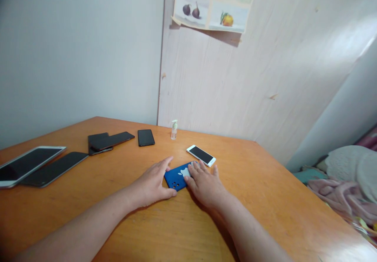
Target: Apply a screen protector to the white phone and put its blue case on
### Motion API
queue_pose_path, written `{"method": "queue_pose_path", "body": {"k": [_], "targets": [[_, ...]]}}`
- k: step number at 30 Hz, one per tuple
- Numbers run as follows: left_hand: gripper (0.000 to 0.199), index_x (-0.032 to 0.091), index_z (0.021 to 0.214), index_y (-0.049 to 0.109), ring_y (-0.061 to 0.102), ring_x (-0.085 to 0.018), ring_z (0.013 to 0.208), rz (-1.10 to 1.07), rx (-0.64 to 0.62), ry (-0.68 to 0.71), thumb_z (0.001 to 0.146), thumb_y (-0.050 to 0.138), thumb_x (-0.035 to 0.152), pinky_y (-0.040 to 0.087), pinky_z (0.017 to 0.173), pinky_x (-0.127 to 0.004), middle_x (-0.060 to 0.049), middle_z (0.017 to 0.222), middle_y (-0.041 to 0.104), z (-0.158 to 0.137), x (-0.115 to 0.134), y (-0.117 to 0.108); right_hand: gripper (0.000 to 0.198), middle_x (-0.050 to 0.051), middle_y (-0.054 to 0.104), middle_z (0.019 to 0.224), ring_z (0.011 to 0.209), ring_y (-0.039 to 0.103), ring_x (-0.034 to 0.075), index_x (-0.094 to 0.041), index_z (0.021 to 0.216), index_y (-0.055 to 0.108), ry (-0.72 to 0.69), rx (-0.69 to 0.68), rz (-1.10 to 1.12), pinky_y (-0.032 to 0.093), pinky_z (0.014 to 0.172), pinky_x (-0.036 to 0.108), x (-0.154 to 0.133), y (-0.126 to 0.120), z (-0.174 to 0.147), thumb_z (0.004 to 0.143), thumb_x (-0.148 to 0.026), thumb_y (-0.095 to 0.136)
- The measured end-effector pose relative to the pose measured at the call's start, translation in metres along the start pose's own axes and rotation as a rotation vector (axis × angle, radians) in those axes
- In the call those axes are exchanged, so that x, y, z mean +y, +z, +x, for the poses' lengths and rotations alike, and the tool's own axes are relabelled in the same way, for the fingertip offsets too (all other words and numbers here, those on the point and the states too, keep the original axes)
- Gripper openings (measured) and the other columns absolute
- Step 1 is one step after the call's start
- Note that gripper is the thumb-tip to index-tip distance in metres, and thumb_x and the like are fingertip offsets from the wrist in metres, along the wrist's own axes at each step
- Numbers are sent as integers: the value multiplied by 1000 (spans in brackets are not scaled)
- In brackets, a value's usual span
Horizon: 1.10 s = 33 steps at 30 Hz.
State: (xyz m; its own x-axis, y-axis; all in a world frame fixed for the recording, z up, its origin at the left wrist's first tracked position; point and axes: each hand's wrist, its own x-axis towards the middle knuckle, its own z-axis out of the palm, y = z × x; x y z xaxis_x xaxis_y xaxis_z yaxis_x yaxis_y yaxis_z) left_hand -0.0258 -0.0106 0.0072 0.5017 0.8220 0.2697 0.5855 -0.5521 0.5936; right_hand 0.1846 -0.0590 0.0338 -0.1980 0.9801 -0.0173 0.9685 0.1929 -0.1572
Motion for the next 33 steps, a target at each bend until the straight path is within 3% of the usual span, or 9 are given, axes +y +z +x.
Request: {"method": "queue_pose_path", "body": {"k": [2,3,8,10,14,20,22,27,33], "targets": [[106,16,152,29,48,-39,131,5,-9,5,62,79,43,36,110,-48,-20,141,52,0,0,-1,60,13,27,160,149,15,36,-23,153,34,54,1,-12,6,111,74,5,-2,-1,101,-53,27],[105,15,151,29,47,-39,132,8,-14,10,62,79,43,36,110,-48,-20,143,50,0,0,-1,61,13,26,161,150,14,35,-23,153,33,18,-25,9,5,112,72,4,-3,-3,101,-54,27],[98,13,151,30,45,-37,134,29,-33,18,69,73,46,37,110,-48,-21,146,48,-2,2,-3,61,5,20,162,151,13,29,-29,155,27,-314,-211,171,3,119,61,-16,-12,-18,101,-57,24],[98,13,150,30,45,-37,134,47,-39,20,68,73,46,38,110,-48,-20,146,48,-2,2,-3,59,6,25,161,150,14,30,-29,154,32,-257,-191,154,2,118,63,-12,-15,-18,102,-56,25],[100,13,150,31,46,-36,134,79,-38,18,66,75,45,38,110,-46,-19,146,48,-1,1,-2,58,12,31,159,149,16,35,-26,150,41,-12,-89,79,0,113,71,6,-15,-13,101,-55,30],[99,14,150,31,46,-36,134,63,-39,28,69,72,53,39,109,-47,-19,147,47,-1,0,-3,58,3,22,162,150,14,28,-31,154,29,-307,-228,255,4,121,57,-6,-13,-20,101,-56,29],[96,14,149,32,47,-36,133,75,-40,30,70,72,51,39,109,-46,-19,146,48,-1,0,-3,57,4,27,160,150,15,29,-30,153,33,-264,-212,222,5,120,59,-3,-16,-19,102,-54,30],[96,15,149,34,46,-35,133,103,-43,38,67,75,45,38,110,-45,-18,146,48,-1,0,-3,48,10,38,155,147,25,36,-25,144,49,37,-84,60,6,114,72,18,-23,-11,102,-42,35],[89,15,146,38,49,-35,129,101,-43,49,69,72,45,39,107,-44,-16,141,52,-1,1,-4,47,6,44,153,145,33,27,-29,144,50,-271,-170,262,16,120,56,6,-21,-18,101,-45,37]]}}
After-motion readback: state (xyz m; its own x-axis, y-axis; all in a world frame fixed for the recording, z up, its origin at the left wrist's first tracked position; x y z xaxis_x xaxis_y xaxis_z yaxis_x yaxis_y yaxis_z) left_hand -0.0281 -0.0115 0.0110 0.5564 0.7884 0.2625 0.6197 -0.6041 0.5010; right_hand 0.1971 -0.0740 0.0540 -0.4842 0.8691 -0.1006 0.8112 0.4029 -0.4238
